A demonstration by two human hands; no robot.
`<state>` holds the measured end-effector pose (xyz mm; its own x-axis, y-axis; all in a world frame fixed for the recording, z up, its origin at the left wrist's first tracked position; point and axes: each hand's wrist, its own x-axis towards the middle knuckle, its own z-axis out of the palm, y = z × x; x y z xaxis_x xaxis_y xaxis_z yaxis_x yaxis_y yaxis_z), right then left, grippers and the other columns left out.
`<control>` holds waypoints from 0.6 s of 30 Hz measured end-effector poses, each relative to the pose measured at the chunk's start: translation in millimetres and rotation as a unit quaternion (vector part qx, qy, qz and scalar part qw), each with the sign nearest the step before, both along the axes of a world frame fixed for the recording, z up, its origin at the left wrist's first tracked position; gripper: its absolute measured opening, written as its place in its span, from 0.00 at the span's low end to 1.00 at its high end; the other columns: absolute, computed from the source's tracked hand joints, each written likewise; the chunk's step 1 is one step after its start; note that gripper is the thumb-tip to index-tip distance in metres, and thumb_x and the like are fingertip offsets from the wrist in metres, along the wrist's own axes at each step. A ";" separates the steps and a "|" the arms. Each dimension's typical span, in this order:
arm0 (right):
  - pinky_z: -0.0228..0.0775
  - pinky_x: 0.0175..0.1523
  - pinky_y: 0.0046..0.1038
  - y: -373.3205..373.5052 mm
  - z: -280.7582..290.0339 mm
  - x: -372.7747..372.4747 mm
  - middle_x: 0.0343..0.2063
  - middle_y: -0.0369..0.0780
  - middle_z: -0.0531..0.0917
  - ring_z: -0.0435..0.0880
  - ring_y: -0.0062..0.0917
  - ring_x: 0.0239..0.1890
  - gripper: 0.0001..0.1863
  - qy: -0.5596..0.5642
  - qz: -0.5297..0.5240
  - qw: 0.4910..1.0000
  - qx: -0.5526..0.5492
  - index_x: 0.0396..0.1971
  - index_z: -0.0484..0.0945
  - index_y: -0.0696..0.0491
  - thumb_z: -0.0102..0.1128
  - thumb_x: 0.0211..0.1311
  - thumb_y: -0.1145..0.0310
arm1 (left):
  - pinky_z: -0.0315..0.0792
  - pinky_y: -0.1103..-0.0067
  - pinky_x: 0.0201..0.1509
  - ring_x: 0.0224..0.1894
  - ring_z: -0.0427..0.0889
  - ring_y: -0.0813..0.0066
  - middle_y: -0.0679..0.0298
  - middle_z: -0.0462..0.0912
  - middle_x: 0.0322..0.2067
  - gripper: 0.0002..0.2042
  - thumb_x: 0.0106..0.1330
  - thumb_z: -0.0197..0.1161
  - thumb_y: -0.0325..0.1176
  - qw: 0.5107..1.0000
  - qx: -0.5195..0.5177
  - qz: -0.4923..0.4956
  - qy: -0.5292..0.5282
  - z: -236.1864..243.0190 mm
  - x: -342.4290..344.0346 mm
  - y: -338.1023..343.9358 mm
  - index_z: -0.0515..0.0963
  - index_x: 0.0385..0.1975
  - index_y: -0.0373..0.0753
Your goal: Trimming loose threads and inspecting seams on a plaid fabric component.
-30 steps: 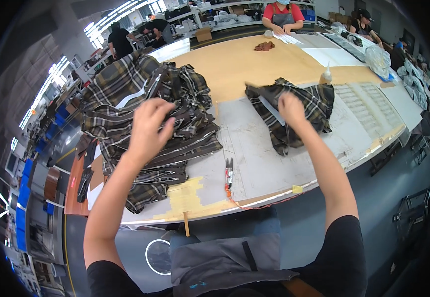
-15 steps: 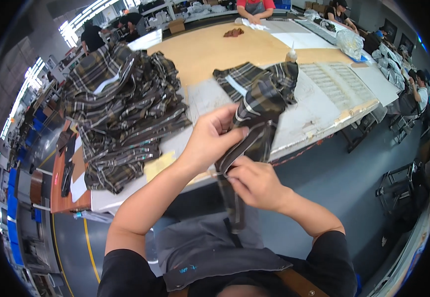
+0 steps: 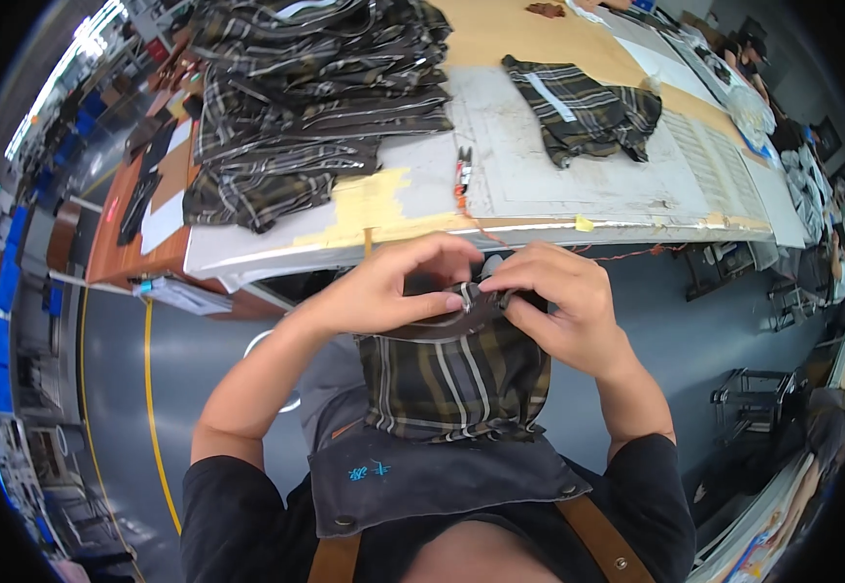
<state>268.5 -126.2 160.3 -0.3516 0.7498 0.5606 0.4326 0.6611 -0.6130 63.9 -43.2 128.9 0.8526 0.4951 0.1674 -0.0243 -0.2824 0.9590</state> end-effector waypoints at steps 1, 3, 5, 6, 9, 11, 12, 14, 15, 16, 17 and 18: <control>0.70 0.34 0.26 1.3 -4.1 -8.9 0.26 0.39 0.79 0.79 0.29 0.29 0.14 0.010 -0.038 0.999 -0.018 0.30 0.78 0.56 0.59 0.38 0.83 | 0.66 0.80 0.48 0.40 0.74 0.73 0.61 0.74 0.40 0.20 0.52 0.62 0.26 0.983 0.153 0.079 -0.064 -1.5 -6.0 -2.7 0.71 0.46 0.32; 0.70 0.32 0.26 7.1 -11.7 -24.0 0.24 0.40 0.79 0.79 0.29 0.26 0.13 0.008 -0.036 0.999 -0.023 0.30 0.78 0.57 0.58 0.40 0.83 | 0.66 0.79 0.46 0.39 0.74 0.71 0.61 0.75 0.38 0.17 0.49 0.64 0.27 0.976 0.159 0.107 -0.100 -6.7 -28.1 -11.8 0.75 0.41 0.32; 0.71 0.32 0.26 12.0 -20.1 -39.9 0.24 0.41 0.79 0.79 0.30 0.27 0.12 0.019 -0.042 0.998 -0.031 0.30 0.78 0.57 0.58 0.41 0.83 | 0.70 0.79 0.37 0.33 0.77 0.71 0.60 0.78 0.30 0.10 0.49 0.62 0.20 0.968 0.121 0.197 -0.097 -11.8 -34.8 -33.4 0.79 0.33 0.32; 0.71 0.32 0.26 13.8 -20.7 -47.5 0.24 0.41 0.79 0.79 0.30 0.27 0.12 0.019 -0.024 0.999 -0.034 0.30 0.78 0.57 0.58 0.41 0.83 | 0.71 0.80 0.35 0.32 0.77 0.71 0.59 0.79 0.29 0.09 0.49 0.61 0.18 0.959 0.147 0.220 -0.102 -16.0 -39.0 -34.6 0.79 0.32 0.31; 0.70 0.30 0.23 15.9 -20.2 -66.9 0.23 0.41 0.79 0.79 0.28 0.25 0.10 0.014 -0.070 0.996 -0.060 0.28 0.77 0.58 0.59 0.42 0.83 | 0.71 0.79 0.33 0.29 0.78 0.69 0.59 0.79 0.28 0.09 0.47 0.61 0.17 0.936 0.195 0.268 -0.116 -26.9 -48.8 -35.1 0.78 0.30 0.31; 0.68 0.28 0.22 13.8 -20.7 -81.6 0.22 0.41 0.79 0.78 0.27 0.23 0.08 0.061 -0.110 0.985 -0.121 0.24 0.75 0.59 0.61 0.41 0.83 | 0.71 0.78 0.31 0.27 0.77 0.66 0.59 0.79 0.26 0.10 0.44 0.62 0.16 0.896 0.272 0.325 -0.131 -35.1 -50.5 -35.2 0.78 0.28 0.31; 0.67 0.26 0.22 15.6 -20.9 -80.8 0.21 0.41 0.78 0.78 0.27 0.22 0.09 0.007 -0.082 0.994 -0.075 0.24 0.74 0.59 0.63 0.39 0.83 | 0.70 0.77 0.30 0.27 0.77 0.66 0.59 0.78 0.25 0.10 0.42 0.62 0.16 0.880 0.296 0.345 -0.136 -38.4 -51.3 -34.3 0.77 0.28 0.31; 0.66 0.25 0.23 20.7 -22.4 -83.7 0.20 0.41 0.77 0.76 0.29 0.21 0.11 -0.047 -0.041 0.998 0.021 0.24 0.73 0.59 0.64 0.38 0.83 | 0.69 0.76 0.29 0.25 0.75 0.64 0.59 0.77 0.24 0.11 0.40 0.62 0.16 0.858 0.322 0.375 -0.141 -48.5 -52.8 -32.0 0.77 0.27 0.32; 0.66 0.25 0.23 22.1 -21.8 -85.8 0.20 0.41 0.77 0.76 0.29 0.21 0.11 -0.045 -0.032 0.998 0.020 0.24 0.73 0.59 0.64 0.38 0.83 | 0.69 0.76 0.29 0.25 0.75 0.64 0.59 0.77 0.24 0.11 0.40 0.62 0.16 0.855 0.323 0.383 -0.137 -58.0 -60.0 -31.2 0.77 0.27 0.32; 0.66 0.26 0.25 22.2 -19.2 -86.1 0.20 0.42 0.77 0.76 0.30 0.21 0.11 -0.028 -0.045 0.998 0.038 0.24 0.72 0.59 0.63 0.38 0.84 | 0.69 0.75 0.30 0.26 0.75 0.64 0.59 0.77 0.24 0.10 0.41 0.62 0.17 0.865 0.313 0.380 -0.102 -70.8 -67.9 -29.9 0.77 0.26 0.32; 0.66 0.27 0.26 20.7 -18.0 -84.3 0.20 0.43 0.76 0.76 0.32 0.22 0.12 -0.011 -0.062 0.997 0.053 0.25 0.72 0.59 0.62 0.38 0.85 | 0.69 0.74 0.31 0.26 0.75 0.64 0.60 0.77 0.24 0.10 0.41 0.61 0.17 0.875 0.301 0.373 -0.069 -87.5 -75.5 -27.9 0.77 0.26 0.33; 0.66 0.28 0.27 16.4 -13.1 -80.4 0.20 0.43 0.76 0.75 0.33 0.22 0.12 0.014 -0.083 0.996 0.036 0.25 0.71 0.59 0.61 0.38 0.86 | 0.69 0.73 0.32 0.28 0.76 0.63 0.60 0.77 0.24 0.09 0.41 0.61 0.18 0.871 0.313 0.380 -0.005 -106.3 -88.0 -25.5 0.77 0.26 0.33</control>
